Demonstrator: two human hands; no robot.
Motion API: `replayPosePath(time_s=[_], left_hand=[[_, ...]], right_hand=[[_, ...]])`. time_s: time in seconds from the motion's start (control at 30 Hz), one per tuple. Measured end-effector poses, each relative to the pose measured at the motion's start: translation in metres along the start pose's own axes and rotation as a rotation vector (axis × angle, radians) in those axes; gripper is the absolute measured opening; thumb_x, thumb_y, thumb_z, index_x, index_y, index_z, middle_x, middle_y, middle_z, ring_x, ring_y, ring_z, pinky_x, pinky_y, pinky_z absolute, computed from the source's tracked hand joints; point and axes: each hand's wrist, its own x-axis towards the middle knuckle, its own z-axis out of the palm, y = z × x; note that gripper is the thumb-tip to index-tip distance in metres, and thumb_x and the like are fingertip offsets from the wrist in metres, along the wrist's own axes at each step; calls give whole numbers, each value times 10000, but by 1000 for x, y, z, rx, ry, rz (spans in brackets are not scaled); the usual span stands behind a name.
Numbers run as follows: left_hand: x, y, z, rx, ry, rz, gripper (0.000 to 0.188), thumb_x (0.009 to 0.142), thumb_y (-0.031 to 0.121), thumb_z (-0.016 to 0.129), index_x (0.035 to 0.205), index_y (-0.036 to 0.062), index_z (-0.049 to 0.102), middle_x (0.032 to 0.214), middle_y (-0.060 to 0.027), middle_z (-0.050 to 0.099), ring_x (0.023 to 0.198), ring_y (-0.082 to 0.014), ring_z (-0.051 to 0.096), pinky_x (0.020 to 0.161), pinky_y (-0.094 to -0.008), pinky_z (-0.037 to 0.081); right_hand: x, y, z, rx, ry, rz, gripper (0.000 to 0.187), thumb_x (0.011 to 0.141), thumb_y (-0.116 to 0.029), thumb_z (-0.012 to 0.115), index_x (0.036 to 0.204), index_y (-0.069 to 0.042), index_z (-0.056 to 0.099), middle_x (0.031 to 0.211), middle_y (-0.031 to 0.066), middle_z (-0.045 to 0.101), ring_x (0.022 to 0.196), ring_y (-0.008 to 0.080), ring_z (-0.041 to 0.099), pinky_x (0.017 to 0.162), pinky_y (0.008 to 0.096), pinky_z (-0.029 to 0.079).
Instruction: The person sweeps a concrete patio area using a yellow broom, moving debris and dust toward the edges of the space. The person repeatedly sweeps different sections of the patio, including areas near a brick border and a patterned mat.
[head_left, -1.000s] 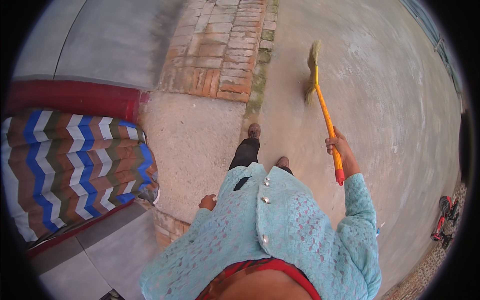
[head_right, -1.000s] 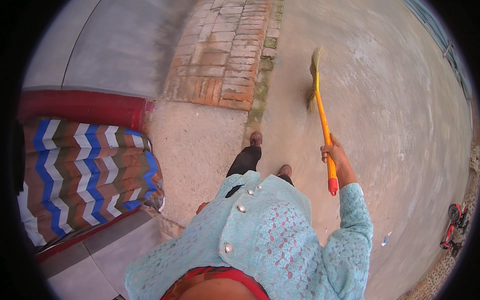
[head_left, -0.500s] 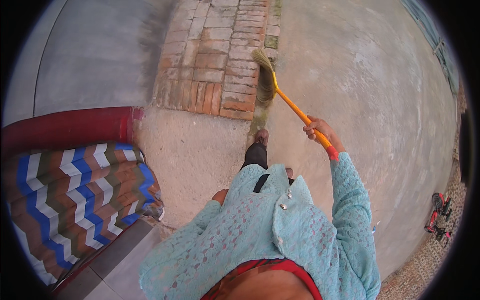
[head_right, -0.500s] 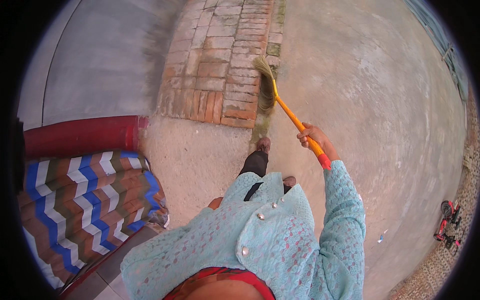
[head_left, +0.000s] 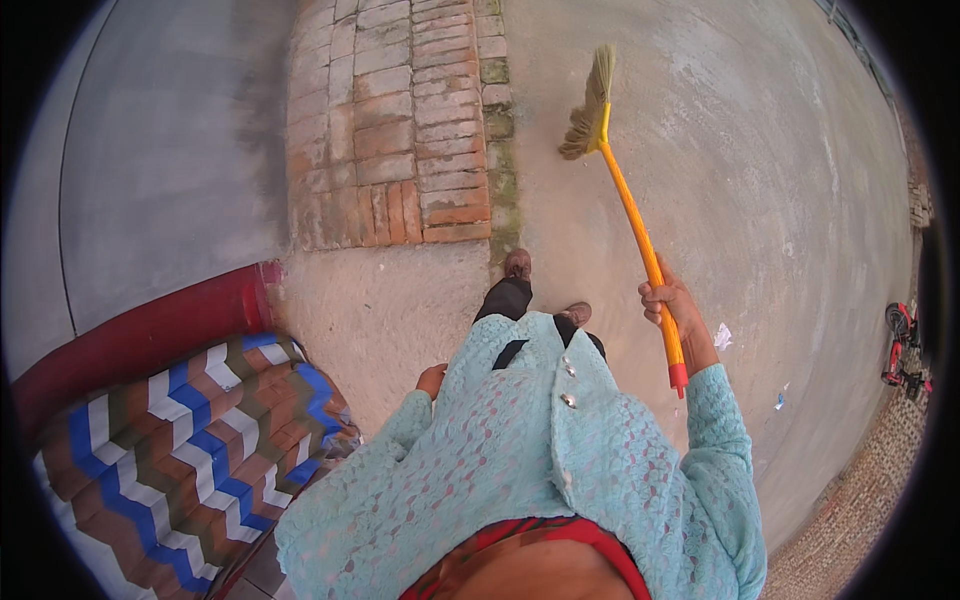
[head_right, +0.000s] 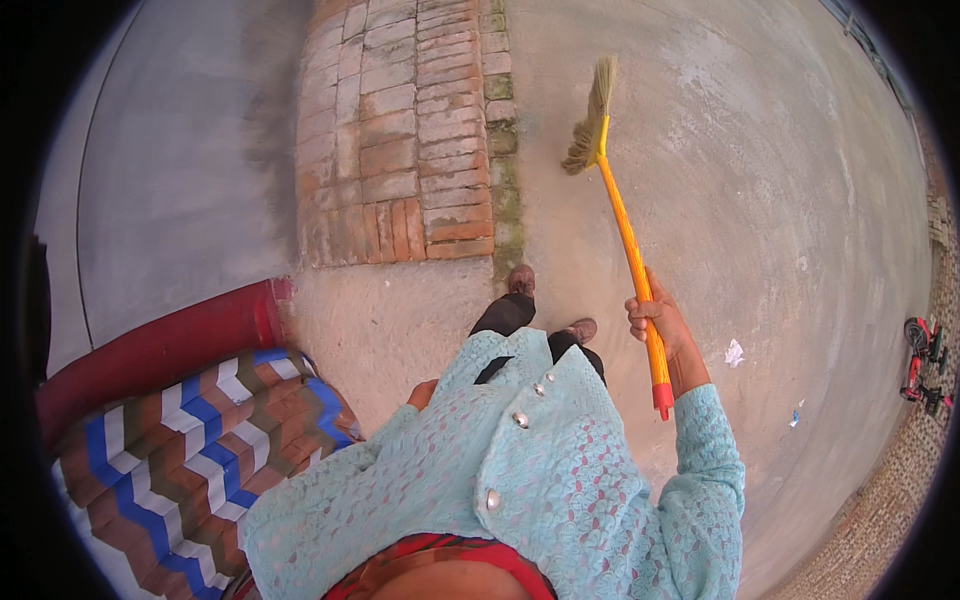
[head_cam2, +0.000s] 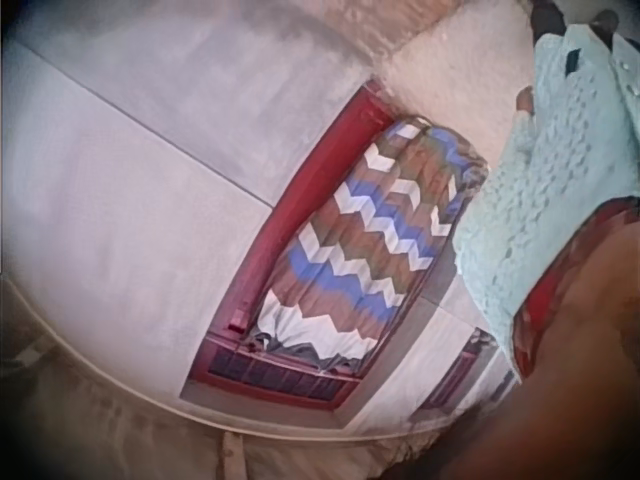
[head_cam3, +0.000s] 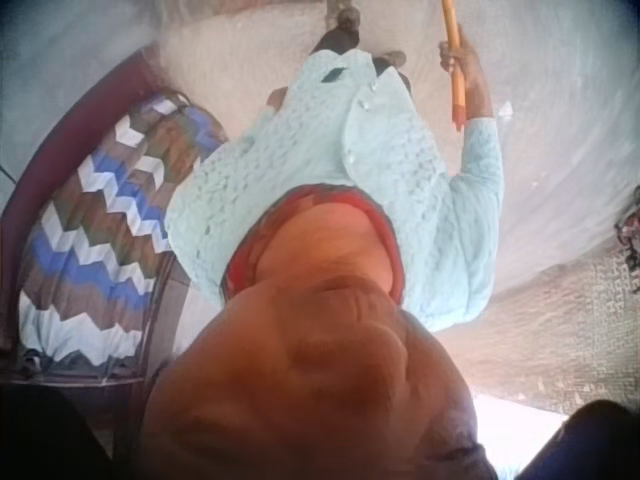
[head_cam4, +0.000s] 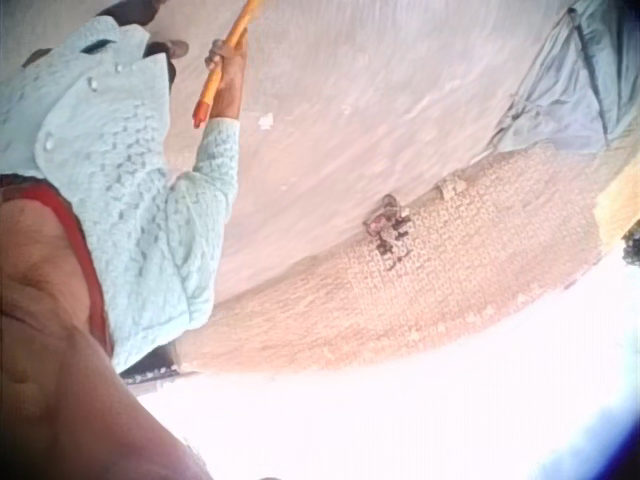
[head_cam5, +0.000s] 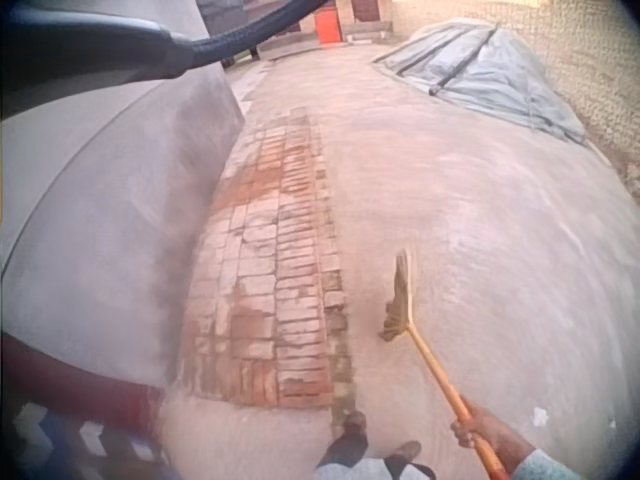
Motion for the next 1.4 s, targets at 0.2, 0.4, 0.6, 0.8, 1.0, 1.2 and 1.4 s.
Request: replayPosePath(time_s=[0.2,0.4,0.6,0.8,1.0,1.2,1.4], left_hand=[[22,18,-11,-110,-9,47,334,782,247,468,1047,60,551,997,-170,574,924,-272,542,784,-342,410],[8,11,-23,-71,42,35,331,765,206,466,1054,64,545,983,-183,570,914,-317,539,775,-358,423],[14,17,-35,-7,81,35,337,744,156,452,1054,61,547,954,-176,584,884,-296,557,770,-358,433],[35,61,-57,15,123,132,365,724,159,459,1059,39,543,766,-139,619,691,-223,592,665,-310,459],[58,93,-68,4,67,144,382,722,159,482,1077,33,539,741,-129,614,667,-183,583,632,-286,457],[70,110,-73,-73,-56,181,388,725,127,473,1094,19,527,845,-135,619,710,-183,580,676,-274,452],[48,106,-89,-45,-29,188,393,732,128,499,1105,4,514,850,-115,610,711,-164,568,633,-268,446]], right_hand=[[-22,47,-30,172,-132,278,843,635,122,443,1340,-173,88,695,70,431,431,81,387,353,197,334],[32,48,-63,12,88,199,790,641,99,474,1330,-86,136,641,72,452,426,98,408,358,218,346],[35,22,-64,-380,232,-122,803,646,63,475,1336,-70,87,648,40,454,416,81,403,343,220,358],[-100,54,-69,-19,314,-253,803,621,87,448,1337,-118,147,700,56,468,403,95,411,312,220,341],[-236,142,-37,298,543,-290,699,649,69,450,1288,-117,237,683,49,453,395,83,397,308,200,344],[-247,231,-74,668,748,-217,269,705,42,459,945,-51,381,603,27,418,418,79,408,349,187,379],[-165,252,-157,1184,525,-268,83,742,40,419,798,18,362,585,36,412,454,80,433,400,158,416]])
